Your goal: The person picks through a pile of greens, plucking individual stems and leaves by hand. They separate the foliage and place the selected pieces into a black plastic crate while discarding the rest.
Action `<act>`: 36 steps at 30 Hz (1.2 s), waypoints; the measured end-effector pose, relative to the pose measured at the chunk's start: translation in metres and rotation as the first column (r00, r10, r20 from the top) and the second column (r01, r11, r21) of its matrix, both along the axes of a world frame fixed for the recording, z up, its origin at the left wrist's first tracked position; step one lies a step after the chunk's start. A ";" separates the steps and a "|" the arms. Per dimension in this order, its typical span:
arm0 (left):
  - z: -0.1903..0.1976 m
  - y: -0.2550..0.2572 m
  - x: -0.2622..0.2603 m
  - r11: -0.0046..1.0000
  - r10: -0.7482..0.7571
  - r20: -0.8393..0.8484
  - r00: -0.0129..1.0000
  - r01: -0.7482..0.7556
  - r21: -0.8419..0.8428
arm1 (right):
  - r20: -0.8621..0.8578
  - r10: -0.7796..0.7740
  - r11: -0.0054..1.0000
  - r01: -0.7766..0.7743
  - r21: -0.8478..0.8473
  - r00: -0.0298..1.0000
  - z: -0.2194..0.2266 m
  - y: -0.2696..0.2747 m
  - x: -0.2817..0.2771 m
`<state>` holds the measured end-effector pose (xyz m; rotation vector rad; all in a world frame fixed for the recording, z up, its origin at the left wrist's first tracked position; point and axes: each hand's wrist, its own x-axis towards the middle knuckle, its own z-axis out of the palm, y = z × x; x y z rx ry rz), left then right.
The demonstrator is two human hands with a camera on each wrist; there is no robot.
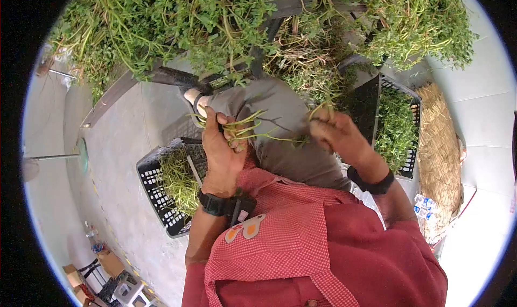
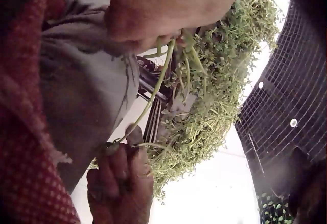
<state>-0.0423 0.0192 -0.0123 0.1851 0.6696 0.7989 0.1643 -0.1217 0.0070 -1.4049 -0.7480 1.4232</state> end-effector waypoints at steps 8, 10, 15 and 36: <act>0.007 -0.007 0.005 0.993 0.002 -0.137 0.991 0.014 0.116 | 0.857 -0.029 0.877 -0.398 0.268 0.514 -0.001 0.003 -0.034; 0.006 -0.008 0.003 0.991 0.009 -0.109 0.994 0.006 0.134 | 0.833 -0.016 0.883 -0.383 0.272 0.553 -0.001 0.001 -0.032; 0.006 -0.012 0.013 0.978 0.022 -0.149 0.989 0.010 0.210 | 0.815 0.049 0.954 -0.270 0.134 0.578 0.005 -0.001 -0.028; 0.028 -0.037 0.013 0.981 -0.119 -0.050 0.992 0.125 0.150 | -0.028 -0.023 0.982 0.028 0.184 0.999 0.030 0.001 -0.058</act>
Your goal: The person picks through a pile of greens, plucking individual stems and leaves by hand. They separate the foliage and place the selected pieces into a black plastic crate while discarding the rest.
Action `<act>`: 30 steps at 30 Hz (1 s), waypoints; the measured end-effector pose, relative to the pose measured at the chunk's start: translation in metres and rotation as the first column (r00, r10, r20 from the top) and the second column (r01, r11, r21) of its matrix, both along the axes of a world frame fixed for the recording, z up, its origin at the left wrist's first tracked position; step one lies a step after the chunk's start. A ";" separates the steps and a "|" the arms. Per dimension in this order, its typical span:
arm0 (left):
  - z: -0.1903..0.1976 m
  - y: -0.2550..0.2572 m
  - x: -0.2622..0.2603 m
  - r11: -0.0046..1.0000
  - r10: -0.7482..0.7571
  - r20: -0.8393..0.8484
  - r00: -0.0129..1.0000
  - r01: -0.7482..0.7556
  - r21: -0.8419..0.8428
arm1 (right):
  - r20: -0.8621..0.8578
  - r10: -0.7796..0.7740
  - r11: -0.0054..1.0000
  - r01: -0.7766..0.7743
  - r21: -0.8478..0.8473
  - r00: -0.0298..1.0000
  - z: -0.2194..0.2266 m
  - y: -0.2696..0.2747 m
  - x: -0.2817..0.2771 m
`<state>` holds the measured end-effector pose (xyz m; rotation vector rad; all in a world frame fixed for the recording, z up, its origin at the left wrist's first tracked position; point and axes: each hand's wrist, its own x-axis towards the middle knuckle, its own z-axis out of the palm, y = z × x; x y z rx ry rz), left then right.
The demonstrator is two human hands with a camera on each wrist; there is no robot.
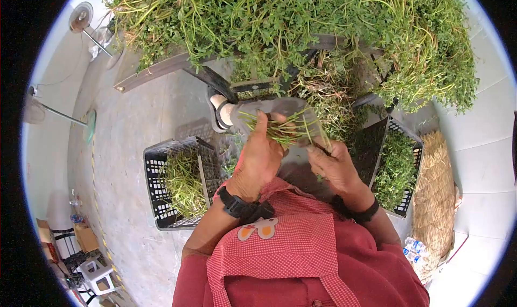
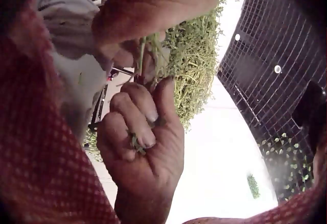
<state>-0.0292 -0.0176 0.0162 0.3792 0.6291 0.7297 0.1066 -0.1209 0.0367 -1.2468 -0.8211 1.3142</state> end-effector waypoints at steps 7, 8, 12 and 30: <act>0.004 -0.010 0.009 0.993 -0.031 0.027 0.999 0.027 0.118 | -0.103 0.013 1.000 -0.014 0.000 0.995 -0.002 0.005 -0.010; 0.005 -0.010 0.010 0.992 -0.031 0.029 0.999 0.027 0.120 | -0.042 0.019 0.999 -0.020 -0.035 0.999 -0.002 0.006 -0.009; 0.003 -0.010 0.011 0.971 0.014 0.008 1.000 -0.015 0.238 | 0.041 -0.082 0.987 0.075 0.139 0.996 0.005 0.016 -0.018; 0.026 0.018 -0.031 0.920 -0.058 -0.233 0.971 0.143 0.365 | 0.111 0.133 0.988 -0.140 0.061 0.985 0.015 0.029 0.007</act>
